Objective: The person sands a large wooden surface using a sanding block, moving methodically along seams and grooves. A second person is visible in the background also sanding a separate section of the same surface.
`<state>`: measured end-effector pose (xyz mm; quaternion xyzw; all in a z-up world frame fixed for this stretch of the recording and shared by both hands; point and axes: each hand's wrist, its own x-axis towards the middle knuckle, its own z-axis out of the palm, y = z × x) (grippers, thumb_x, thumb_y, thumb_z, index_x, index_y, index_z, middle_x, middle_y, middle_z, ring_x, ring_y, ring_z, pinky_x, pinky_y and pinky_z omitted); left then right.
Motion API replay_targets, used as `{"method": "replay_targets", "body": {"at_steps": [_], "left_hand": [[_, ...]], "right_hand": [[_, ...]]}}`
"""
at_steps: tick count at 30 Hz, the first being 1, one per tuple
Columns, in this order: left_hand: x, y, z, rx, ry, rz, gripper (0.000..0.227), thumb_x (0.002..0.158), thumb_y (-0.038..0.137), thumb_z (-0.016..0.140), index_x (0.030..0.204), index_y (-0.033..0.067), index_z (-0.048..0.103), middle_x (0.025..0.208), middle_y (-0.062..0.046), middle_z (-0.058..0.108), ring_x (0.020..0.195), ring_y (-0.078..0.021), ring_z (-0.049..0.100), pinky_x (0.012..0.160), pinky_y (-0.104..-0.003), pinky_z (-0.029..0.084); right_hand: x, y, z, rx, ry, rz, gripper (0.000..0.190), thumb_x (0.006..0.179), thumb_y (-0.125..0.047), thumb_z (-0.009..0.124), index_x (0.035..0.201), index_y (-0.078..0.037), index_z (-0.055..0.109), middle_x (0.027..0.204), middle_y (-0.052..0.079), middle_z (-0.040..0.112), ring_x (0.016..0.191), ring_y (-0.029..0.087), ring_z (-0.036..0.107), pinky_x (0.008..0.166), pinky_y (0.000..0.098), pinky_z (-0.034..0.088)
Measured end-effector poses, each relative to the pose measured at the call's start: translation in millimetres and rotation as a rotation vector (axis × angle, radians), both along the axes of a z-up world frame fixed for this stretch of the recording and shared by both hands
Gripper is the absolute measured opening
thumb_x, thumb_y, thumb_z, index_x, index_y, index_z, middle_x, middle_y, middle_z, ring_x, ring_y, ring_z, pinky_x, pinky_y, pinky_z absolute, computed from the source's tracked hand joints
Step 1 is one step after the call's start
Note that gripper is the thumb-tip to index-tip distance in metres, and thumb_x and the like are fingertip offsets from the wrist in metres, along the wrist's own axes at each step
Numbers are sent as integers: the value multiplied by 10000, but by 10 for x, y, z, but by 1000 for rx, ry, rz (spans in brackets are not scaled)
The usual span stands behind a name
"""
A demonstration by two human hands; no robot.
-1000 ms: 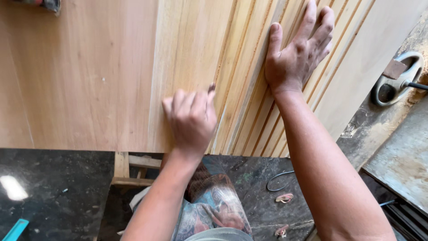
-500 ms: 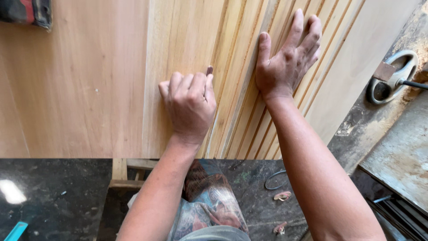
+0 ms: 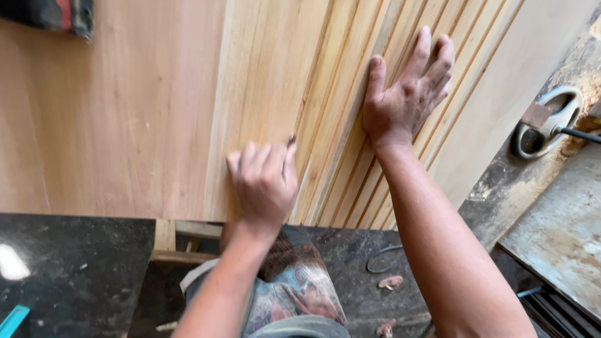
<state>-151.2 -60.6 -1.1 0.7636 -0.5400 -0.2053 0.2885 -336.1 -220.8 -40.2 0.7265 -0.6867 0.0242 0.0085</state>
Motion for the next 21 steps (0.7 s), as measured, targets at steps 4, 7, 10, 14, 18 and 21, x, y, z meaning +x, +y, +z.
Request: {"method": "replay_targets", "body": {"at_steps": [4, 7, 10, 14, 18, 21], "left_hand": [[11, -313, -130, -61, -91, 8, 98, 1021, 146, 711, 964, 86, 764, 769, -41, 688, 721, -179, 515, 764, -356, 359], [-36, -702, -328, -78, -49, 20, 165, 981, 167, 717, 828, 104, 726, 734, -42, 682, 774, -199, 549, 768, -374, 365], [52, -490, -233, -101, -24, -17, 137, 1044, 169, 707, 948, 86, 757, 777, -45, 696, 707, -162, 499, 737, -352, 347], [-23, -405, -92, -47, -2, 51, 157, 989, 159, 716, 852, 88, 748, 703, -54, 684, 677, -185, 504, 714, -374, 339], [-11, -1247, -417, -149, -32, 57, 139, 1017, 118, 698, 894, 85, 755, 753, -58, 706, 693, -178, 519, 713, -354, 336], [40, -1280, -432, -182, 11, 23, 127, 1021, 131, 681, 946, 73, 765, 776, -60, 717, 707, -178, 524, 732, -351, 349]], "right_hand": [[-5, 57, 49, 16, 2, 13, 727, 1102, -585, 539, 1616, -101, 363, 1628, 202, 279, 1535, 382, 286, 1246, 588, 217], [47, -32, 18, -15, -27, -7, 727, 1084, -574, 563, 1604, -101, 375, 1612, 200, 288, 1517, 379, 298, 1237, 583, 216], [43, 49, 63, 7, -35, 6, 731, 1073, -557, 597, 1596, -94, 380, 1608, 197, 293, 1506, 389, 298, 1233, 587, 217], [84, 23, 68, 2, -43, -9, 739, 1061, -556, 607, 1591, -92, 383, 1608, 199, 291, 1500, 391, 301, 1235, 588, 221], [82, 42, 91, 17, -30, -11, 737, 1058, -572, 576, 1585, -93, 385, 1607, 204, 289, 1508, 391, 296, 1216, 598, 212], [64, 43, 57, 31, -36, -40, 757, 1040, -599, 564, 1589, -109, 385, 1609, 198, 289, 1506, 386, 297, 1230, 592, 216]]}}
